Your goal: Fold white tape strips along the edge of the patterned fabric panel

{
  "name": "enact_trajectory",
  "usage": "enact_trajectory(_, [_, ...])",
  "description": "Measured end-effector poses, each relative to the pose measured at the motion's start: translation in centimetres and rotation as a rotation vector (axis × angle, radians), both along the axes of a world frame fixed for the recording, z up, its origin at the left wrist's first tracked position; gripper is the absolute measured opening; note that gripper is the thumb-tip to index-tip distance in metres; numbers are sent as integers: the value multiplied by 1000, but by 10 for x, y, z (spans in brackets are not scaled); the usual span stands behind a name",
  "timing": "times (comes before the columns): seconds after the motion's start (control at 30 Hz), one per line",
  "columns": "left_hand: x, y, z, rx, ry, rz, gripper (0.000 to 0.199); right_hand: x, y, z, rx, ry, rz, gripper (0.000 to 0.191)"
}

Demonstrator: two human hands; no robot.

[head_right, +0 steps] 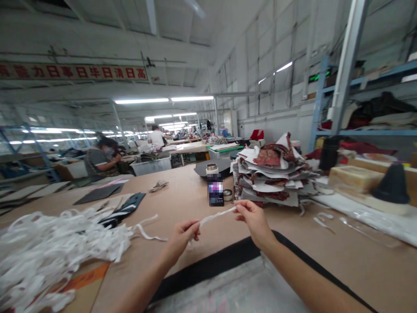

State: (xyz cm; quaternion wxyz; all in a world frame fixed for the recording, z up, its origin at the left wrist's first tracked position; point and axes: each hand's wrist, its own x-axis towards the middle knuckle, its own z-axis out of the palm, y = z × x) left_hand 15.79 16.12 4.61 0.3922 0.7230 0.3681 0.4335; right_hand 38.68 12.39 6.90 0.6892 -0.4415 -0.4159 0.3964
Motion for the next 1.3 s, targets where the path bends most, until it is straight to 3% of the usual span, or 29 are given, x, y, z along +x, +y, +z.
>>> enact_trajectory(0.2, [-8, 1, 10, 17, -71, 88, 37, -10, -6, 8, -47, 217, 127, 22])
enact_trajectory(0.3, [-7, -3, 12, -18, -102, 93, 38, -16, -10, 6, -52, 337, 207, 31])
enact_trajectory(0.37, [-2, -8, 11, -48, -123, 76, 42, -24, -17, 0, -168, 275, 336, 35])
enact_trajectory(0.47, [12, -18, 4, -89, -130, 19, 44, -39, -26, -8, -303, -75, 544, 28])
enact_trajectory(0.57, [23, -30, -3, -110, -85, -46, 40, -51, -29, -11, -160, -333, 458, 17])
enact_trajectory(0.63, [26, -36, -6, -95, -46, -69, 37, -53, -26, -14, -130, -351, 382, 18])
enact_trajectory(0.73, [26, -38, -9, -44, -7, -53, 32, -54, -22, -20, -199, -284, 406, 25])
enact_trajectory(0.87, [20, -26, -7, 17, -3, 48, 34, -55, -26, -23, -280, -197, 497, 32])
enact_trajectory(0.97, [1, -3, -1, 50, -23, 191, 43, -45, -27, -12, -269, -123, 568, 30])
enact_trajectory(1.13, [-53, 40, 16, 91, -64, 447, 60, -8, -15, 12, -47, 149, 342, 24])
enact_trajectory(1.2, [-60, 42, 21, 135, -43, 468, 60, -5, -12, 12, -42, 162, 303, 23])
enact_trajectory(1.3, [-41, 21, 23, 253, 62, 368, 47, -20, -15, 5, -91, -48, 389, 26])
